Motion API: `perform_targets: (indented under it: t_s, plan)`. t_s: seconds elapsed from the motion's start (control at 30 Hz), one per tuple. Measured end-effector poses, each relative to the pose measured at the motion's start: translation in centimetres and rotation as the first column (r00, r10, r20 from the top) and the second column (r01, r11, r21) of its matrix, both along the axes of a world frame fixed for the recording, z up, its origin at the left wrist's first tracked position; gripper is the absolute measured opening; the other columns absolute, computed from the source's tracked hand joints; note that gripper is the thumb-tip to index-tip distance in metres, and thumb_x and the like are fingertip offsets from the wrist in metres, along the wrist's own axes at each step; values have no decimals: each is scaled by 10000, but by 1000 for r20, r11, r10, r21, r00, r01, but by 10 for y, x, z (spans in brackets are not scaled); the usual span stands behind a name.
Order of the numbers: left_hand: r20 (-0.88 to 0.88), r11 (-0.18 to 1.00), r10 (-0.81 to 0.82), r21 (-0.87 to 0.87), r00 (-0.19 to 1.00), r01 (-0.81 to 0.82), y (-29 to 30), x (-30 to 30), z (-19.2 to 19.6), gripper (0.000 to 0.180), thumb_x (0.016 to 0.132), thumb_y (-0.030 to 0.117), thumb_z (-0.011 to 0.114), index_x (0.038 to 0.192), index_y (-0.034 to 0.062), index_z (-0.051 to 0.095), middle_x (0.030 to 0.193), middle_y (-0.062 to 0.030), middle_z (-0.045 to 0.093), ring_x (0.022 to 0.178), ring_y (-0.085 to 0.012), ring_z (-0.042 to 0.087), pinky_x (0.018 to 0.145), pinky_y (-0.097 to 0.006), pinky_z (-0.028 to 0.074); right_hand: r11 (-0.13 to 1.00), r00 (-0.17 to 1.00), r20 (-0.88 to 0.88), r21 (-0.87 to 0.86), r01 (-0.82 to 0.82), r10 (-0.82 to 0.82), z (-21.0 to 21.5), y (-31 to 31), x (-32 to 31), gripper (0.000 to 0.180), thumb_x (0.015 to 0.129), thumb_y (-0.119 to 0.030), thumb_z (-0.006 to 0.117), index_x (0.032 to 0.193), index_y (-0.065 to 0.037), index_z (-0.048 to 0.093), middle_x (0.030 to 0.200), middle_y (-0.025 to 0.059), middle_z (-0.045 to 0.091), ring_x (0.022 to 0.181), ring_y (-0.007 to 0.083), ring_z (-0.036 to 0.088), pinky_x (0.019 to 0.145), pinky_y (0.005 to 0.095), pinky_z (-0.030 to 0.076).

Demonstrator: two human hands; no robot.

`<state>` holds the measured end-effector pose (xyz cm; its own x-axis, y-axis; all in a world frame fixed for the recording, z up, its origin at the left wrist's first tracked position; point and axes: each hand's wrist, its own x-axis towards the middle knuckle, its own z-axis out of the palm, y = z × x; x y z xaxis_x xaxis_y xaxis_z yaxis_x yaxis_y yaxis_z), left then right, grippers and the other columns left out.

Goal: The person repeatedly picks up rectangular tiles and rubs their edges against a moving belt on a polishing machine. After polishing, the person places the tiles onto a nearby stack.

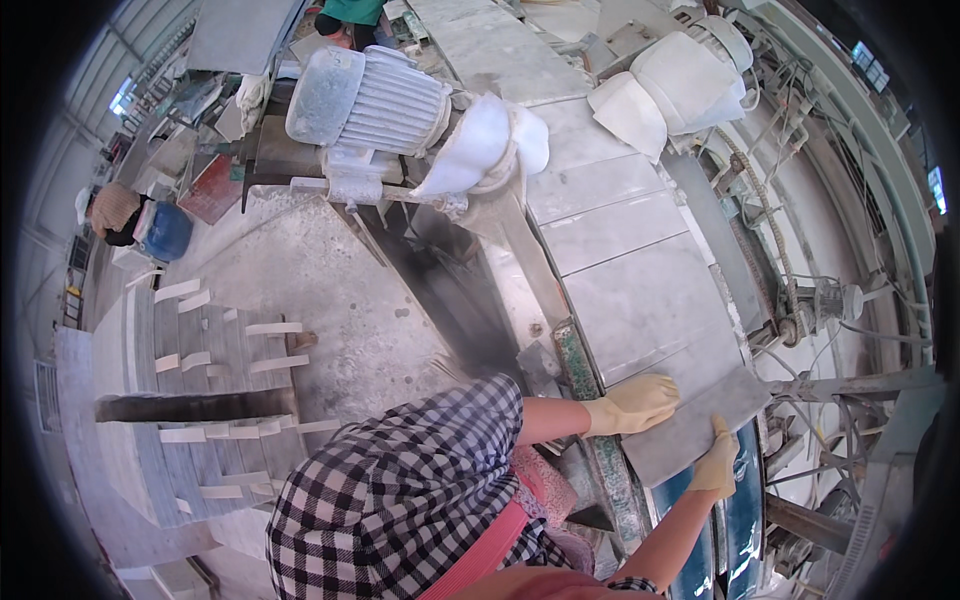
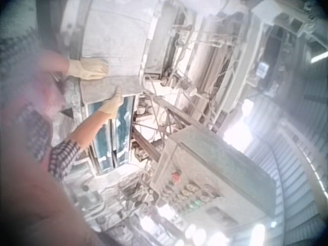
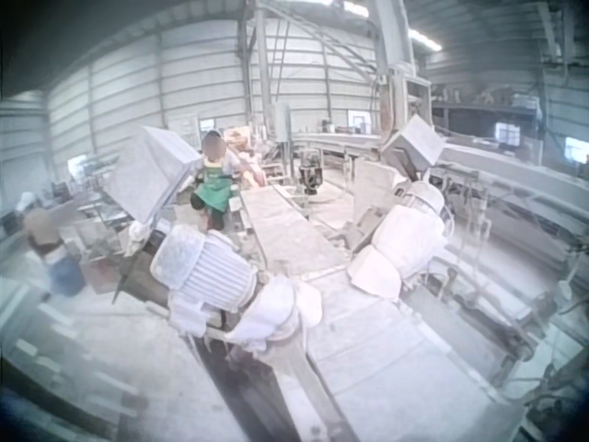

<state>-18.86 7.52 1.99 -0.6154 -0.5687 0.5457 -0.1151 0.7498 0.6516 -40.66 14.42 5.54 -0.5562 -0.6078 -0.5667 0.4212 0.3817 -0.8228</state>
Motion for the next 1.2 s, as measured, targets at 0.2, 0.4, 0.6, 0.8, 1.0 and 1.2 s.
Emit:
perform_targets:
  t_s: [0.2, 0.4, 0.6, 0.8, 1.0, 1.2]
  plan:
    - [-7, 999, -42, 1, 999, 42, 2, -1, -6, 159, 866, 138, 568, 815, -10, 592, 888, -170, 595, 911, -371, 559, 872, -441, 459, 956, 865, -416, 41, -291, 281, 63, -18, 14, 407, 861, -108, 734, 1205, 72, 610, 1047, 159, 695, 859, 258, 685, 744, 372, 558]
    - [-45, 999, 25, -20, 999, -25, 6, -3, -6, 173, 897, 138, 558, 870, -24, 613, 930, -185, 631, 982, -402, 584, 883, -470, 462, 734, 112, -847, 375, -566, 519, 147, -40, 71, 291, 806, -131, 766, 1056, -13, 674, 918, 151, 720, 770, 256, 694, 711, 376, 543]
    - [63, 964, -18, 267, 998, 0, 15, 2, 8, 143, 901, 127, 572, 878, -9, 608, 927, -181, 625, 957, -386, 595, 861, -459, 476, 475, -699, -714, 634, -611, 54, 172, -77, 143, 193, 663, -115, 712, 802, -54, 593, 775, 86, 622, 778, 276, 659, 659, 400, 539]
    - [42, 996, 38, 82, 998, -42, 15, 7, 21, 124, 917, 140, 557, 915, 19, 587, 931, -144, 603, 941, -339, 562, 876, -416, 456, 373, -772, -576, 677, -635, -268, 191, -112, 173, 134, 641, -101, 613, 745, -92, 528, 725, 38, 529, 733, 209, 594, 630, 340, 520]
    - [-41, 988, 155, -2, 987, -156, 20, 2, 17, 146, 920, 171, 551, 928, 34, 599, 935, -138, 609, 962, -341, 562, 936, -416, 449, 271, -780, -518, 741, -614, -351, 210, -129, 178, 157, 602, -94, 623, 735, -87, 540, 720, 32, 533, 735, 205, 579, 658, 310, 512]
    - [-138, 973, 231, 50, 963, -226, 32, 0, 13, 189, 973, 175, 530, 1025, 27, 637, 1034, -177, 650, 1021, -372, 582, 975, -442, 438, 168, -813, -426, 837, -521, -397, 229, -129, 189, 150, 621, -104, 639, 746, -58, 570, 722, 43, 569, 750, 209, 579, 700, 316, 505]
